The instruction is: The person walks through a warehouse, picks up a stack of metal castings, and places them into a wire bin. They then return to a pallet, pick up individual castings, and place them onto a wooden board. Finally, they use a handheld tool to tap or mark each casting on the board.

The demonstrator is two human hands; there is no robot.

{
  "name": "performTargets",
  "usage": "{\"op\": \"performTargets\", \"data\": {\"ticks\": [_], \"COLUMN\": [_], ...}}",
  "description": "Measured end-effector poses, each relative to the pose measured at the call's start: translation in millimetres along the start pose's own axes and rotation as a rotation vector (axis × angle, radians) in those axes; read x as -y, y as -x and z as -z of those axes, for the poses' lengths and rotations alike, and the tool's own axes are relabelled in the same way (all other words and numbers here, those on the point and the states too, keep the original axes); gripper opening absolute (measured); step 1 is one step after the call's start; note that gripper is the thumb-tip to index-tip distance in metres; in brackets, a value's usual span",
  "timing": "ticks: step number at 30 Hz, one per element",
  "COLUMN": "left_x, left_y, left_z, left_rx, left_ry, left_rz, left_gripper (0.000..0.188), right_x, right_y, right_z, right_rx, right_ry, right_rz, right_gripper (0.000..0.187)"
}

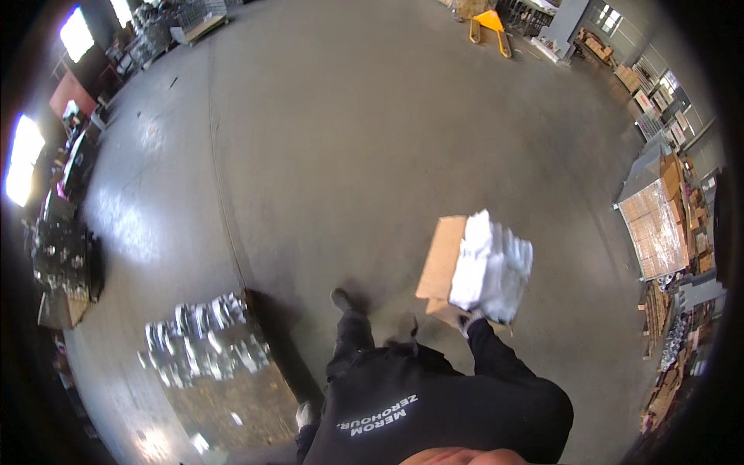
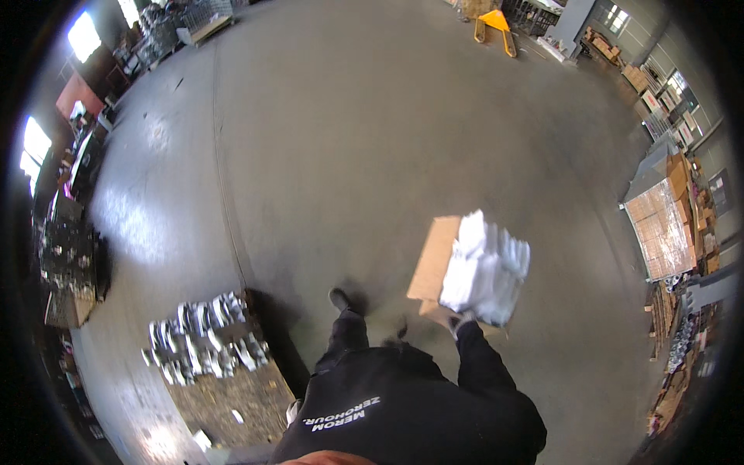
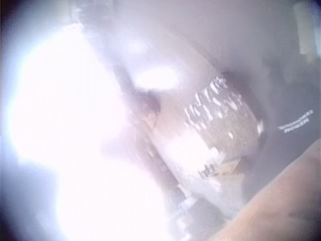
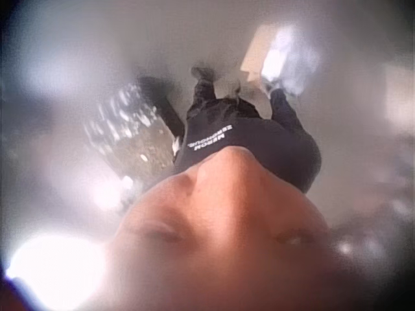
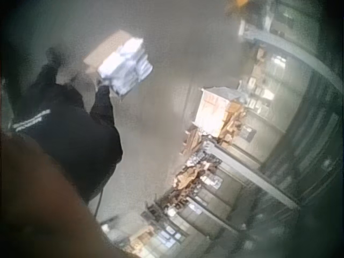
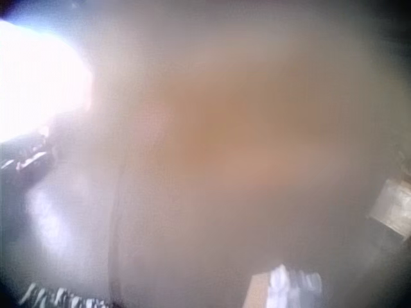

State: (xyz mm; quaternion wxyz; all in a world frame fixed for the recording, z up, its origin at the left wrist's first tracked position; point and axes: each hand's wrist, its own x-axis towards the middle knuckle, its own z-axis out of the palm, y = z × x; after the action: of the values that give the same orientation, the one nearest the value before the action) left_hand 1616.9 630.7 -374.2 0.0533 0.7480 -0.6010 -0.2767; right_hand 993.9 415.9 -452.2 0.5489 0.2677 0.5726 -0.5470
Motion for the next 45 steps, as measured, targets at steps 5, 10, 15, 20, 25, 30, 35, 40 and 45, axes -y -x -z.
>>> {"op": "performTargets", "data": {"ticks": [5,10,15,20,25,30,35,40,45], "left_x": [-8.3,-64.9,-219.6,-362.0,-423.8,-459.4,-528.2,-632.2,-801.0], "left_y": [-193.2,-450.2,-723.4,-891.0,-956.2,-981.6,-1073.6,-1233.1,-1430.4], "left_z": [64.9,123.5,207.2,242.9,207.1,185.6,141.5,147.7,138.9], "left_rx": [0.255,0.307,0.168,0.256,0.310,0.432,0.404,0.612,0.661], "left_ry": [0.092,0.065,0.950,1.005,0.946,-0.067,-0.291,-0.708,1.146], "left_rz": [0.213,0.030,0.167,-0.004,0.289,-0.440,-0.528,-0.966,0.390], "left_gripper": [0.032,0.026,0.028,0.030,0.019,0.019,0.022,0.020,0.020], "right_x": [15.5,11.8,20.5,63.6,140.9,254.7,367.4,476.3,614.6], "right_y": [-11.6,15.4,-1.6,-77.6,-146.1,-216.2,-332.6,-398.9,-357.1], "right_z": [20.1,-37.2,-153.8,-278.4,-378.7,-478.7,-534.9,-617.1,-776.6], "right_rx": [-0.088,-0.197,-0.248,-0.235,-0.239,-0.233,-0.240,-0.320,-0.274], "right_ry": [-0.130,-0.019,0.460,1.145,1.573,1.729,1.951,1.488,1.989], "right_rz": [0.034,0.046,0.086,0.217,0.324,0.452,0.723,0.773,0.489], "right_gripper": [0.043,0.042,0.041,0.041,0.040,0.039,0.039,0.042,0.044]}}
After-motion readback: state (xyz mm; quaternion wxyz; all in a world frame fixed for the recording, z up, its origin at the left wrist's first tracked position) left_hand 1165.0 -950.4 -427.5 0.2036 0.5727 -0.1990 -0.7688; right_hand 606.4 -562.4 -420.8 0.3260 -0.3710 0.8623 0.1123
